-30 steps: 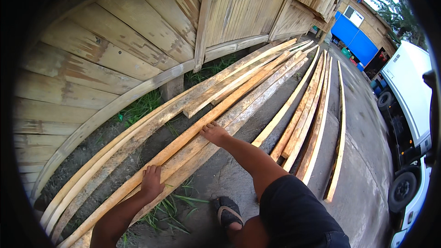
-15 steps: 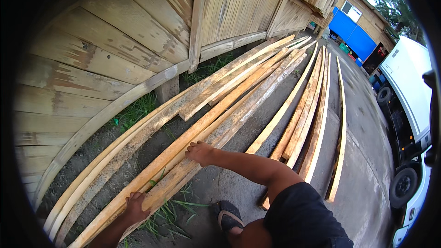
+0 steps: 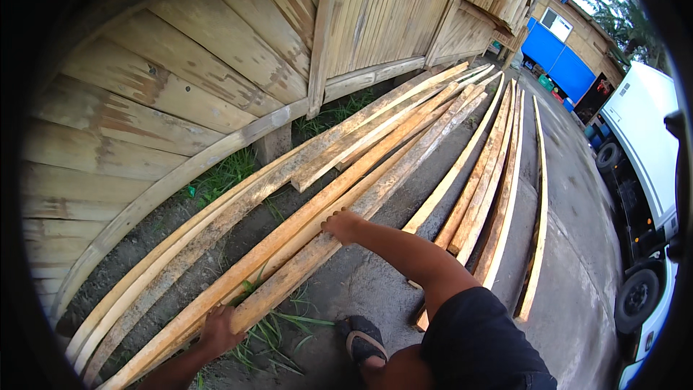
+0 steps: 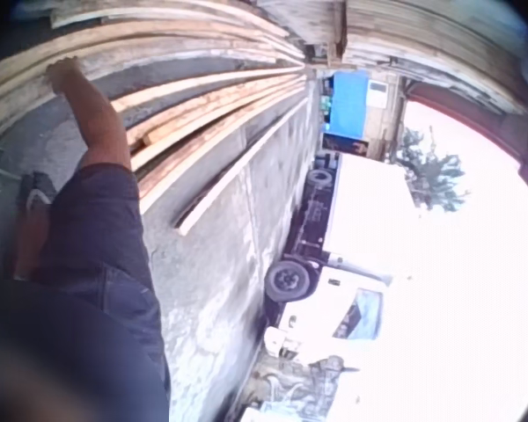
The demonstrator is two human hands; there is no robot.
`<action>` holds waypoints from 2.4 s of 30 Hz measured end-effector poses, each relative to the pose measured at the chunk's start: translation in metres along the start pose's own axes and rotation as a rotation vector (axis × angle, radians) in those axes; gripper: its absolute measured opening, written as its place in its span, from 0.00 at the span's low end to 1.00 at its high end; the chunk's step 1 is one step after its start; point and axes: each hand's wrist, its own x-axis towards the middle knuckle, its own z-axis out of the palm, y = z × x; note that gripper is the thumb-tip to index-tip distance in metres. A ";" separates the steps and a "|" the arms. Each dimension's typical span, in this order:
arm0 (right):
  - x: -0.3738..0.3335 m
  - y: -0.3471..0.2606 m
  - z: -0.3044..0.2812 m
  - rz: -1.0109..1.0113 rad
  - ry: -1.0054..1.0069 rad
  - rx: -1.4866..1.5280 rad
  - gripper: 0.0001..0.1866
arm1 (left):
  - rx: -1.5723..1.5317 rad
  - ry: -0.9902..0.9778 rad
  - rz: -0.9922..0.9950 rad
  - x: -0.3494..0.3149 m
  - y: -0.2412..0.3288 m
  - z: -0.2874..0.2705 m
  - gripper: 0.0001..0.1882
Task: The person repeatedly picks up long wooden planks from a pile on the ground and places them onto a growing stack against a wooden wall. The person handles the planks one at a time, lifting and positioning them to form a neat pile.
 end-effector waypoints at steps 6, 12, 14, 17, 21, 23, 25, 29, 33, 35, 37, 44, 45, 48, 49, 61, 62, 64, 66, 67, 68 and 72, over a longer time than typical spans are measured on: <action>-0.049 -0.038 -0.001 -0.067 -0.101 0.061 0.29 | -0.030 -0.144 0.053 -0.055 -0.002 0.002 0.40; -0.089 -0.057 0.008 -0.077 0.044 0.054 0.32 | 0.028 -0.121 -0.009 -0.064 0.024 -0.006 0.37; -0.101 -0.049 0.002 0.070 0.119 0.150 0.33 | 0.096 0.091 0.083 -0.049 0.038 -0.023 0.35; -0.086 -0.027 -0.013 0.229 -0.013 0.412 0.32 | 0.008 0.067 0.114 0.004 0.041 -0.053 0.34; -0.028 -0.005 -0.015 0.321 0.178 0.275 0.30 | 0.088 0.045 0.038 0.083 0.023 -0.060 0.39; 0.004 0.005 -0.014 0.278 0.266 0.104 0.30 | 0.161 0.073 -0.070 0.121 0.011 -0.053 0.44; 0.034 0.010 -0.013 0.258 0.279 -0.006 0.34 | 0.000 -0.119 -0.203 0.154 0.002 -0.048 0.52; 0.085 0.016 -0.011 0.185 0.093 -0.036 0.29 | -0.154 -0.276 -0.346 0.187 0.003 -0.027 0.63; 0.110 0.027 -0.006 0.144 0.015 0.092 0.23 | -0.003 -0.192 -0.440 0.187 0.016 -0.017 0.55; 0.110 0.030 -0.008 0.083 -0.028 0.047 0.16 | -0.004 -0.208 -0.392 0.183 0.022 -0.023 0.51; 0.097 0.030 -0.013 0.020 0.010 0.017 0.16 | 0.010 -0.237 -0.364 0.179 0.030 -0.034 0.48; -0.010 0.016 -0.020 -0.076 -0.212 0.268 0.37 | -0.115 -0.272 -0.174 0.105 0.075 -0.033 0.57; -0.025 0.018 -0.017 -0.086 -0.259 0.372 0.42 | -0.067 -0.239 -0.132 0.101 0.079 -0.031 0.59; -0.056 0.003 0.003 0.227 -0.113 0.577 0.53 | -0.059 -0.267 -0.191 0.103 0.089 -0.018 0.58; -0.056 -0.003 0.009 0.241 -0.170 0.574 0.58 | -0.041 -0.221 -0.216 0.111 0.095 -0.009 0.55; 0.033 0.068 0.058 0.589 0.595 1.618 0.21 | -0.091 -0.025 -0.216 0.169 0.114 0.012 0.38; 0.044 0.080 0.060 0.618 0.641 1.876 0.19 | -0.064 0.040 -0.159 0.183 0.123 0.005 0.37; 0.065 0.102 0.067 0.660 0.740 2.242 0.17 | 0.001 0.142 -0.085 0.207 0.137 -0.012 0.35; 0.086 0.122 0.074 0.708 0.843 2.438 0.15 | 0.151 0.272 -0.006 0.238 0.146 -0.034 0.38; 0.097 0.130 0.077 0.719 0.841 2.493 0.17 | 0.255 0.332 0.024 0.254 0.147 -0.046 0.40; 0.107 0.137 0.079 0.737 0.832 2.542 0.19 | 0.368 0.427 0.083 0.271 0.147 -0.057 0.42; 0.145 0.159 0.077 0.898 0.843 2.664 0.29 | 0.503 0.294 -0.125 0.326 0.130 -0.091 0.51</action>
